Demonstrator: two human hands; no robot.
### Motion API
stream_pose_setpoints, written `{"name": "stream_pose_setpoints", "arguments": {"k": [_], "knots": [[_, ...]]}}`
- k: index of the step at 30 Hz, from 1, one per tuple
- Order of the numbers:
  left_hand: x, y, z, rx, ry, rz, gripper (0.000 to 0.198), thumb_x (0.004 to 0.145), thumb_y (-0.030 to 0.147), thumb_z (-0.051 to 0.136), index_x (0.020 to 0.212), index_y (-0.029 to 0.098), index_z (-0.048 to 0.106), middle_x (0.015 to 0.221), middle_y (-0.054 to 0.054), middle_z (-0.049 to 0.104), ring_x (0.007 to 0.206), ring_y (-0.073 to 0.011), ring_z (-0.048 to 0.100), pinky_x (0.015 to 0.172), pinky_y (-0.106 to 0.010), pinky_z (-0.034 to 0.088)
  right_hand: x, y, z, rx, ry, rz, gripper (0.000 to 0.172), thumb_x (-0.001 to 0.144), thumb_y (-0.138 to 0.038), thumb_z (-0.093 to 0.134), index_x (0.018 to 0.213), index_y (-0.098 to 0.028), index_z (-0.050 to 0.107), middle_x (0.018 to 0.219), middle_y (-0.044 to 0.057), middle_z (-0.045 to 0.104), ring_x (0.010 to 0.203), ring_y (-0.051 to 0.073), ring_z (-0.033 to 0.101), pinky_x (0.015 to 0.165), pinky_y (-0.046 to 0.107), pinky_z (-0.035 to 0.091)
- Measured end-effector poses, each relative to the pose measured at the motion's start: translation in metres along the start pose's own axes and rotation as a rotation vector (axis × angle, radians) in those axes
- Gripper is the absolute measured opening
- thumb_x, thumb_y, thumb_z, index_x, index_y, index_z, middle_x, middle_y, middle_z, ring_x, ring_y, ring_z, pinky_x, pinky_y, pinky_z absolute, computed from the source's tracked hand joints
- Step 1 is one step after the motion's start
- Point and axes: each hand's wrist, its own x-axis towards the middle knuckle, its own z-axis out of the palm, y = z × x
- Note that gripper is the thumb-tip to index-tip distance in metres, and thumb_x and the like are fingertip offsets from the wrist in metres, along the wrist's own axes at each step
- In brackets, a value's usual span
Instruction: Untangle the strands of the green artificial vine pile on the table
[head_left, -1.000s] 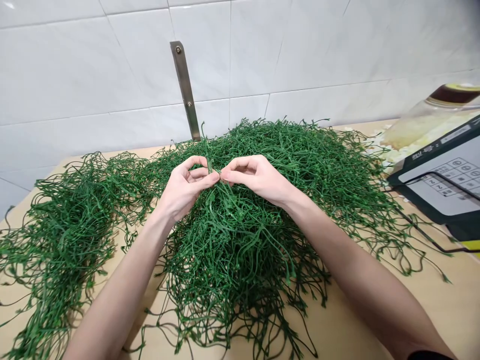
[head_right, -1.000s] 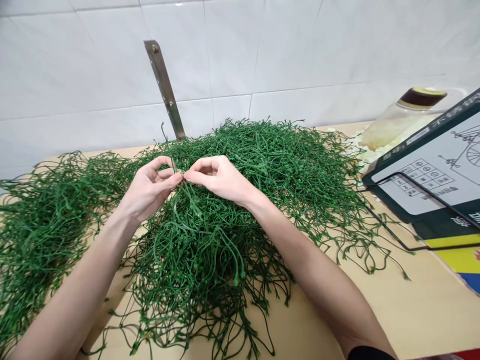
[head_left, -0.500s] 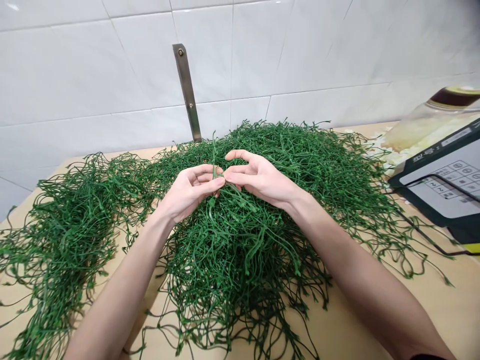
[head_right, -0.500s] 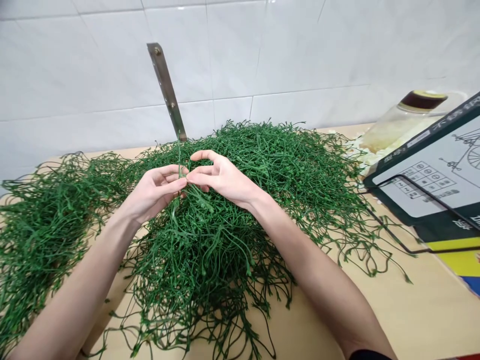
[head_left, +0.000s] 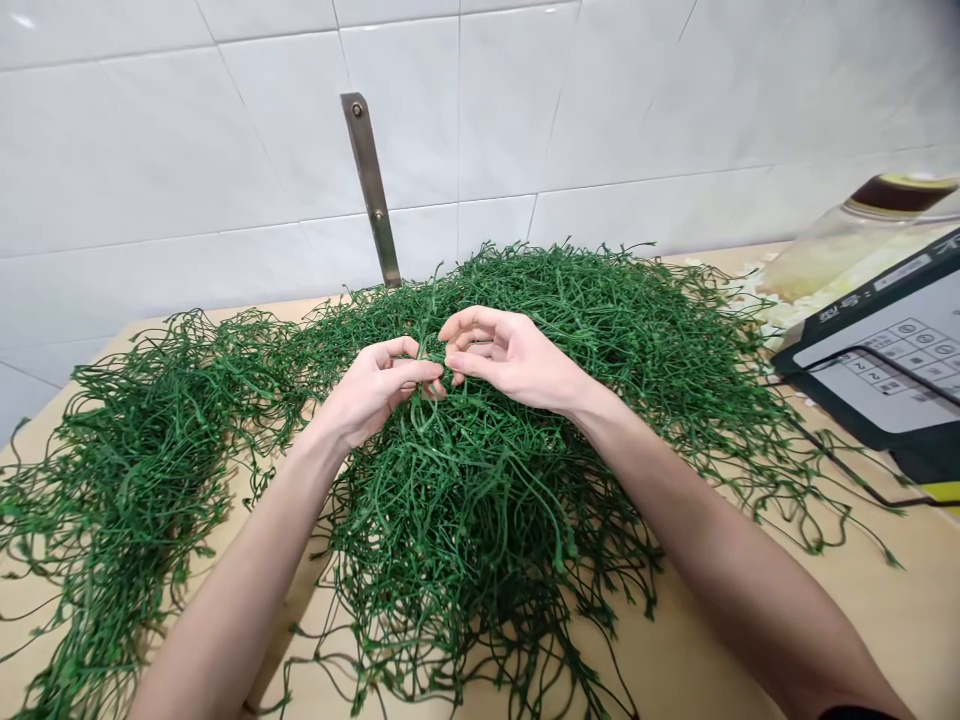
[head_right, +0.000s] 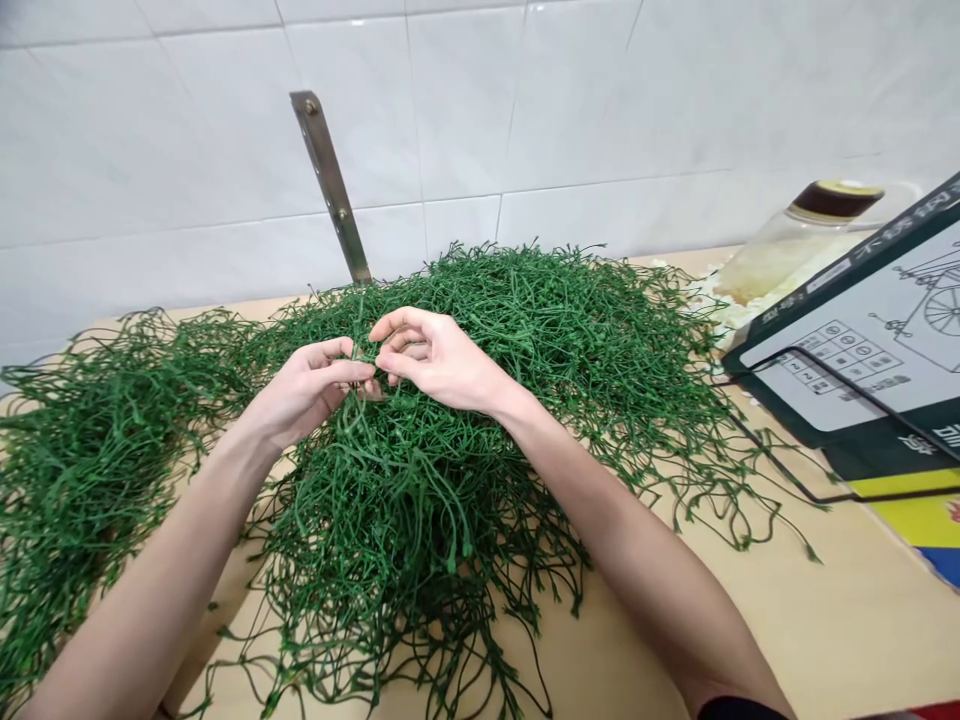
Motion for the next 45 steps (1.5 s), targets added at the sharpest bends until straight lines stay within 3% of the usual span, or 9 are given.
{"name": "stream_pose_setpoints", "arguments": {"k": [8,12,17,22,27,34,38,42,45], "knots": [[-0.007,0.006,0.001,0.399,0.024,0.123,0.031,0.067,0.032,0.082,0.076,0.016,0.058,0.063,0.007,0.053,0.054,-0.0055,0.045,0.053,-0.022,0.032,-0.001,-0.008,-0.005,-0.281,-0.050,0.072,0.019,0.085,-0.020,0.058,0.096,-0.010,0.069,0.074,0.002,0.063,0.061,0.010,0.053,0.061,0.026,0.045],[-0.007,0.006,0.002,0.489,-0.019,0.126,0.032,0.071,0.037,0.079,0.079,0.018,0.053,0.064,0.004,0.060,0.059,-0.0096,0.051,0.057,-0.023,0.033,-0.004,-0.009,-0.006,-0.467,-0.102,0.055,0.022,0.091,-0.024,0.051,0.090,-0.011,0.068,0.069,0.000,0.058,0.057,0.008,0.042,0.056,0.024,0.034],[-0.007,0.006,0.001,0.539,-0.042,0.104,0.034,0.076,0.045,0.072,0.092,0.019,0.058,0.063,0.003,0.062,0.061,-0.0123,0.053,0.060,-0.025,0.035,-0.007,-0.011,0.000,-0.620,-0.084,0.013,0.023,0.097,-0.021,0.041,0.085,-0.013,0.059,0.070,-0.001,0.057,0.057,0.008,0.041,0.059,0.024,0.033],[-0.013,0.014,0.004,0.753,-0.038,0.093,0.052,0.085,0.060,0.055,0.057,0.017,0.053,0.051,0.005,0.035,0.049,-0.0091,0.026,0.051,-0.027,0.019,-0.010,-0.014,0.005,-0.713,-0.113,0.003,0.028,0.098,-0.029,0.043,0.079,-0.015,0.057,0.062,-0.004,0.045,0.054,0.008,0.033,0.056,0.025,0.027],[-0.017,0.016,0.010,0.731,0.025,0.151,0.058,0.086,0.067,0.048,0.055,0.018,0.052,0.054,0.002,0.040,0.050,-0.0105,0.030,0.052,-0.028,0.021,-0.011,-0.012,0.006,-0.675,-0.094,0.105,0.047,0.093,-0.056,0.049,0.074,-0.014,0.059,0.058,-0.004,0.042,0.050,0.007,0.028,0.050,0.026,0.023],[-0.015,0.009,0.016,0.606,-0.013,0.288,0.062,0.092,0.065,0.037,0.057,0.018,0.055,0.060,-0.001,0.051,0.059,-0.0130,0.043,0.058,-0.027,0.032,-0.012,-0.018,0.005,-0.572,-0.095,0.072,0.057,0.091,-0.062,0.049,0.074,-0.014,0.071,0.052,-0.005,0.032,0.047,0.007,0.025,0.047,0.026,0.019],[-0.016,0.010,0.015,0.530,-0.119,0.211,0.061,0.090,0.067,0.040,0.059,0.018,0.059,0.054,-0.001,0.055,0.057,-0.0137,0.048,0.061,-0.027,0.038,-0.011,-0.019,0.004,-0.418,-0.097,0.064,0.060,0.088,-0.067,0.050,0.064,-0.014,0.064,0.051,-0.006,0.034,0.046,0.006,0.024,0.047,0.025,0.020],[-0.017,0.010,0.014,0.416,-0.233,0.083,0.068,0.088,0.073,0.036,0.059,0.019,0.064,0.040,0.001,0.047,0.046,-0.0122,0.042,0.059,-0.028,0.038,-0.007,-0.014,0.007,-0.176,-0.224,-0.011,0.064,0.090,-0.068,0.045,0.061,-0.014,0.063,0.053,-0.003,0.049,0.050,0.007,0.033,0.057,0.025,0.032],[-0.017,0.009,0.016,0.265,-0.245,0.064,0.071,0.081,0.079,0.040,0.044,0.020,0.051,0.036,0.002,0.037,0.042,-0.0101,0.037,0.054,-0.028,0.037,-0.005,-0.011,0.014,0.018,-0.242,-0.045,0.068,0.090,-0.071,0.042,0.054,-0.016,0.059,0.051,-0.003,0.048,0.052,0.008,0.035,0.059,0.025,0.035]]}}
